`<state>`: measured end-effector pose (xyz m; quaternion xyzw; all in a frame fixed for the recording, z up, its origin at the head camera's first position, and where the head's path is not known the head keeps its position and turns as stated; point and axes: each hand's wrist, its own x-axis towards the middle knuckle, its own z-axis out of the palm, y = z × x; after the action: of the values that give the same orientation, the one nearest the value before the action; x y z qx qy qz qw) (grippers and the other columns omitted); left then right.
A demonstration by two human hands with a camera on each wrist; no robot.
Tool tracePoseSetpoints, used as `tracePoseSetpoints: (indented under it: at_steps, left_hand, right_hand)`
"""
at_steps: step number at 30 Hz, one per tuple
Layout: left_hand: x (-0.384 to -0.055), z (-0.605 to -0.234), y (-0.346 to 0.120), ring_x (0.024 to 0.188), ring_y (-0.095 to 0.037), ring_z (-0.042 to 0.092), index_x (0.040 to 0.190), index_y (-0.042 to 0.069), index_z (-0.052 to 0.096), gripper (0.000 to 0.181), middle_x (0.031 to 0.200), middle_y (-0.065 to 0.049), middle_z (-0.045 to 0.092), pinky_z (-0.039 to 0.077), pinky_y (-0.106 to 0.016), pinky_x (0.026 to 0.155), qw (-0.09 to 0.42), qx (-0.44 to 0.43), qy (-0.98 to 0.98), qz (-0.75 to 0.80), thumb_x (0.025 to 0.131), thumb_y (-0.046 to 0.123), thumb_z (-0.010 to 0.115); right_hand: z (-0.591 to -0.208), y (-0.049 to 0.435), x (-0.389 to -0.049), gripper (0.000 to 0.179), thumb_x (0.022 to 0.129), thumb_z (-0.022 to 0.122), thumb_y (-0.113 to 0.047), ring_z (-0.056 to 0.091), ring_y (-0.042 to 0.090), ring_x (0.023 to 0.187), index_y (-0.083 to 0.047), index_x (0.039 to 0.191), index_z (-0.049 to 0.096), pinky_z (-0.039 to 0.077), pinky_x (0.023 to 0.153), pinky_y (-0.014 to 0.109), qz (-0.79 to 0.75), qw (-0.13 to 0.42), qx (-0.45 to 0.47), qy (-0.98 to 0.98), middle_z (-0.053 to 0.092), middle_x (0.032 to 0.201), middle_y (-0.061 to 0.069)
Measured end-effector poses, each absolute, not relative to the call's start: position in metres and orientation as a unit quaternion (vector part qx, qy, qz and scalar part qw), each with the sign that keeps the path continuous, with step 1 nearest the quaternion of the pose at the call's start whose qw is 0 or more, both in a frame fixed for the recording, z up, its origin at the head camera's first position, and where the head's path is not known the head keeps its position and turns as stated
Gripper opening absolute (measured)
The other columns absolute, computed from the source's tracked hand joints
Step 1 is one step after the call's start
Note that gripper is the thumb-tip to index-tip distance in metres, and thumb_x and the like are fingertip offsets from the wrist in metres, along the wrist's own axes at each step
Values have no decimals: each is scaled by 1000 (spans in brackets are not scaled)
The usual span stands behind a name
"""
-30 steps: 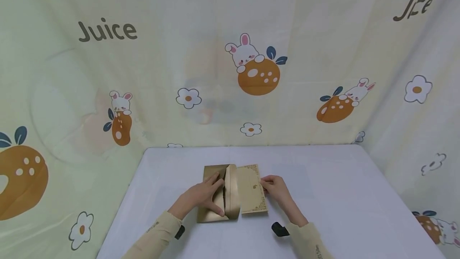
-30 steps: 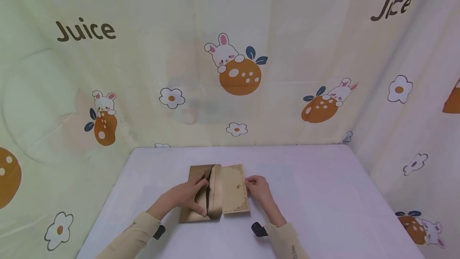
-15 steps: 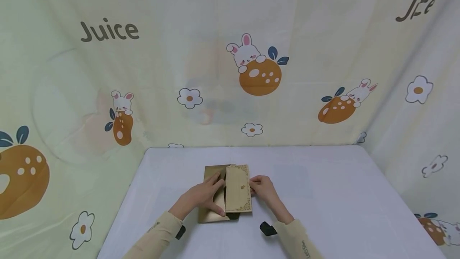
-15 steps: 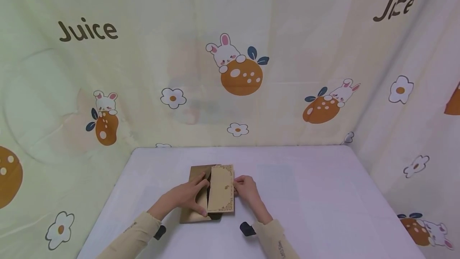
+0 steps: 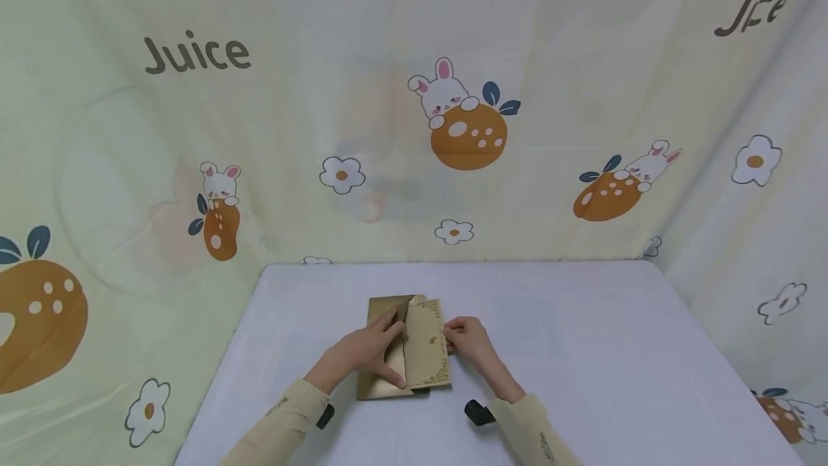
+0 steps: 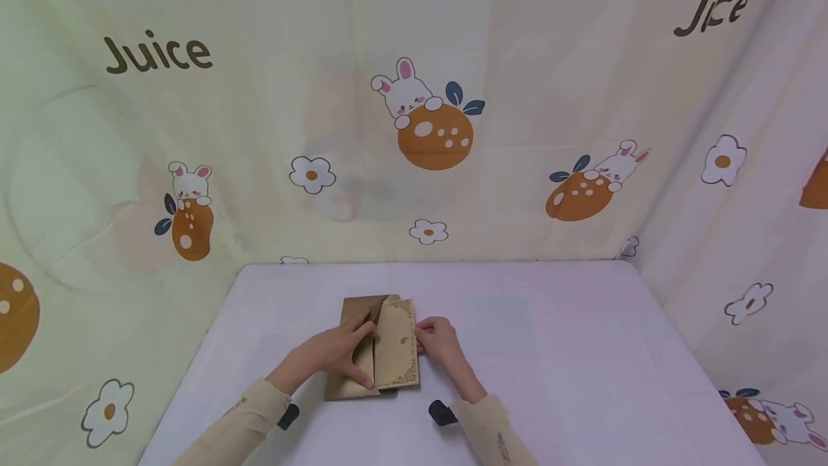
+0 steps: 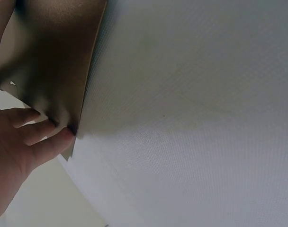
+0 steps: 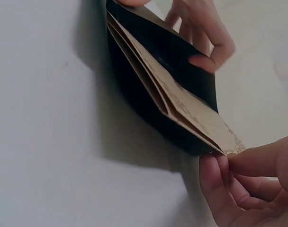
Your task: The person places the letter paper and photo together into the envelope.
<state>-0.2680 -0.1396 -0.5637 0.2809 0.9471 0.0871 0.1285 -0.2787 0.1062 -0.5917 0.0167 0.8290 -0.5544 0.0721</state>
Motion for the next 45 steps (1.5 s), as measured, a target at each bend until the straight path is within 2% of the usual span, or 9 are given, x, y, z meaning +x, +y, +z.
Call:
tracePoseSetpoints:
  at_steps: [9,16,19,25,30,36,45]
  left_hand:
    - [-268,-564,-139,146,-39,38,142,25,37,103,165,-21,21,54,-50,94,132,274,949,85,64,80,73]
    - [-268,-564,-138,144,-39,41,141,25,38,102,164,-22,24,56,-48,90,120,281,948,84,63,82,71]
    - [-267,-563,-138,144,-39,40,139,26,38,99,164,-23,24,56,-48,90,119,285,947,86,64,81,72]
    - [-267,-564,-138,144,-41,40,140,26,38,99,164,-24,24,57,-48,86,116,292,945,90,64,79,74]
    - [-267,-565,-141,143,-41,41,142,26,37,101,165,-23,22,57,-47,85,119,286,947,88,64,81,72]
    - [-268,-566,-143,142,-42,42,141,26,39,100,164,-23,23,57,-46,79,107,295,945,89,64,80,73]
    - [-267,-570,-143,142,-41,42,150,30,37,106,166,-21,20,57,-48,85,116,283,949,78,64,81,72]
  right_hand:
    - [-590,83,-280,13,93,63,-2,67,14,62,7,100,69,55,58,27,-530,70,-20,845,73,80,12]
    - [-590,69,-280,30,94,63,0,66,15,60,8,123,61,53,54,26,-521,84,-74,846,72,77,12]
    - [-591,63,-280,35,94,63,0,66,15,59,8,128,59,51,53,25,-513,85,-96,849,71,75,12]
    - [-591,54,-280,34,95,63,-1,63,13,57,8,128,59,50,53,24,-501,91,-109,853,70,72,11]
    - [-591,47,-278,32,93,62,3,62,12,56,8,125,59,48,51,22,-499,75,-116,855,70,73,12]
    - [-592,39,-273,35,91,58,4,54,7,59,5,125,60,43,52,21,-471,55,-119,872,67,75,5]
    - [-592,51,-268,32,98,56,-5,64,14,64,7,128,57,52,55,27,-511,80,-93,851,71,85,13]
